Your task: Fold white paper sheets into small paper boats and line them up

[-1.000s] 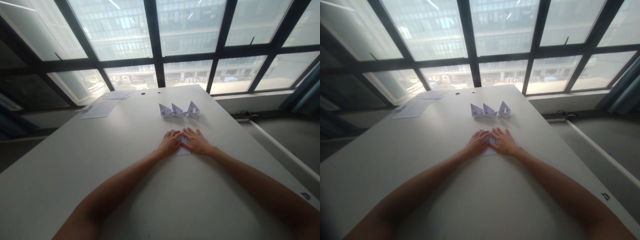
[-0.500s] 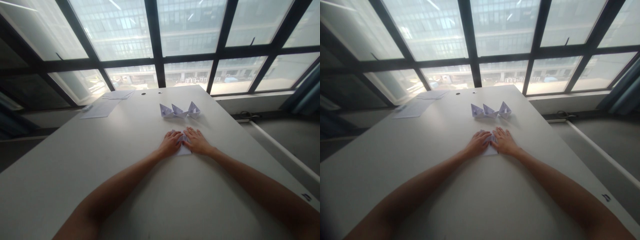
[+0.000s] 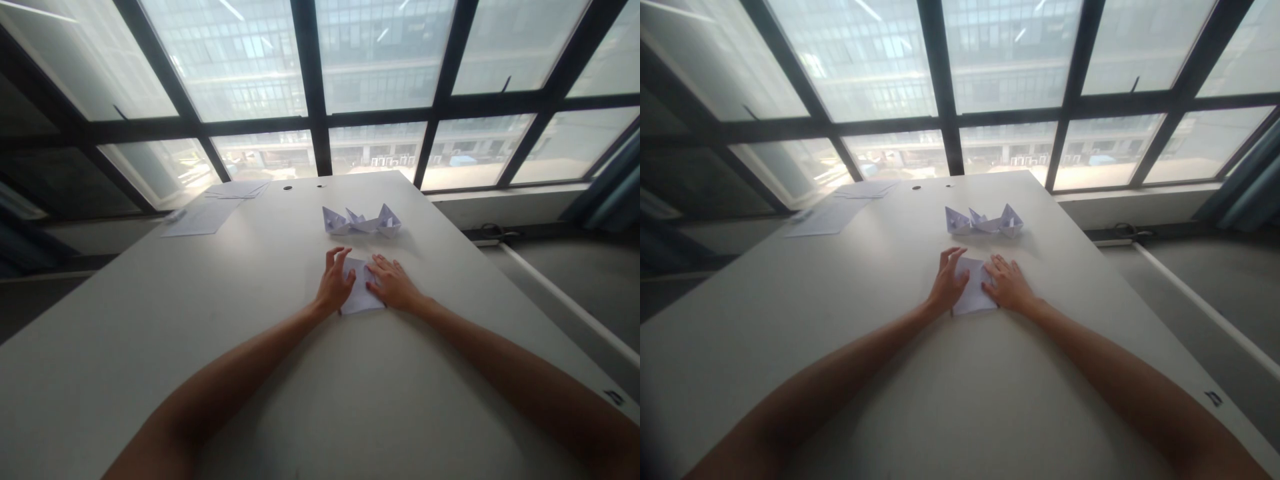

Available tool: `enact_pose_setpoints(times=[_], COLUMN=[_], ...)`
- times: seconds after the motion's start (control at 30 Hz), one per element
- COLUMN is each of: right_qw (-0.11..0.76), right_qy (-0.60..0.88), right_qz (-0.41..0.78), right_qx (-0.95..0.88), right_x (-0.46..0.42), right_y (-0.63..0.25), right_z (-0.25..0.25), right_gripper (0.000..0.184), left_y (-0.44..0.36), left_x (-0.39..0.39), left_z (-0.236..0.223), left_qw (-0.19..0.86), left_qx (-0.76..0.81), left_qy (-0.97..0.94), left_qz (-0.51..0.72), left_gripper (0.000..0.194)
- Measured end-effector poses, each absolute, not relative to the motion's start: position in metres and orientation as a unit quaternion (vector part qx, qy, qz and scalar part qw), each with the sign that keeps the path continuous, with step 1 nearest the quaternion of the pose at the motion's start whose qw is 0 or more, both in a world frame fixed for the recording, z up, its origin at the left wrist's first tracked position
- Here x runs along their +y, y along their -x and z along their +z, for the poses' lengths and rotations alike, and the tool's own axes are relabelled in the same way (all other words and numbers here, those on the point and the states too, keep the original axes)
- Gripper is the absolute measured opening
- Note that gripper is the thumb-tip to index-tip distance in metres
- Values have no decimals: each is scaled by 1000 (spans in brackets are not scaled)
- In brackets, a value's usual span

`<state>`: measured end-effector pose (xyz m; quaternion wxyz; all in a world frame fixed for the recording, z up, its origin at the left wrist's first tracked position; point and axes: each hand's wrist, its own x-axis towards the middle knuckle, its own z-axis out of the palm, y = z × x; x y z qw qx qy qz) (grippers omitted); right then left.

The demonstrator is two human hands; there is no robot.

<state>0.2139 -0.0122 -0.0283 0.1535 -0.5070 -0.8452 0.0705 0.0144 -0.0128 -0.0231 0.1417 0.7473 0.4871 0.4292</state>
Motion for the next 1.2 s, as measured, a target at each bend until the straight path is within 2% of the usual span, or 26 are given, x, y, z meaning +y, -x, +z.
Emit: enact_pose_setpoints(times=[0.1,0.17,0.27,0.33,0.47,0.6,0.67,0.8,0.9,0.97,1.1,1.2], right_qw=[216,228,248,284,358,410,434,446,450,458,457,440], right_qy=[462,439,424,415,430,457,454,459,461,452,439,461], right_qz=[71,81,107,141,245,390,441,502,533,552,582,565], right_qx=[-858,-865,-864,-853,-792,-686,-641,-582,-549,-530,-510,-524], right_x=[-15,-16,-17,-15,-10,-6,-5,-3,-1,0,3,3], right_y=[-213,-212,-211,-211,-213,-215,-216,-220,-224,-226,-232,-234], right_z=[-25,-23,-22,-22,-23,-21,-17,-9,-8,-10,-10,-8], right_gripper=[43,36,32,33,49,63,58,36,31,33,49,51], left_y=[-16,-17,-18,-20,-22,-24,-23,-23,-21,-20,-16,-14], left_x=[-12,-11,-9,-9,-13,-19,-21,-21,-21,-21,-23,-25], left_z=[-21,-20,-20,-21,-24,-23,-22,-21,-20,-19,-12,-5], left_qw=[214,305,440,465,358,268,257,243,208,182,105,37], left_qx=[492,479,439,416,402,366,355,361,396,434,516,536], left_qy=[-690,-646,-594,-604,-723,-806,-819,-821,-824,-819,-803,-812], left_qz=[487,511,511,496,433,381,370,370,349,328,279,227], left_gripper=[50,49,44,38,21,30,34,33,33,32,26,22])
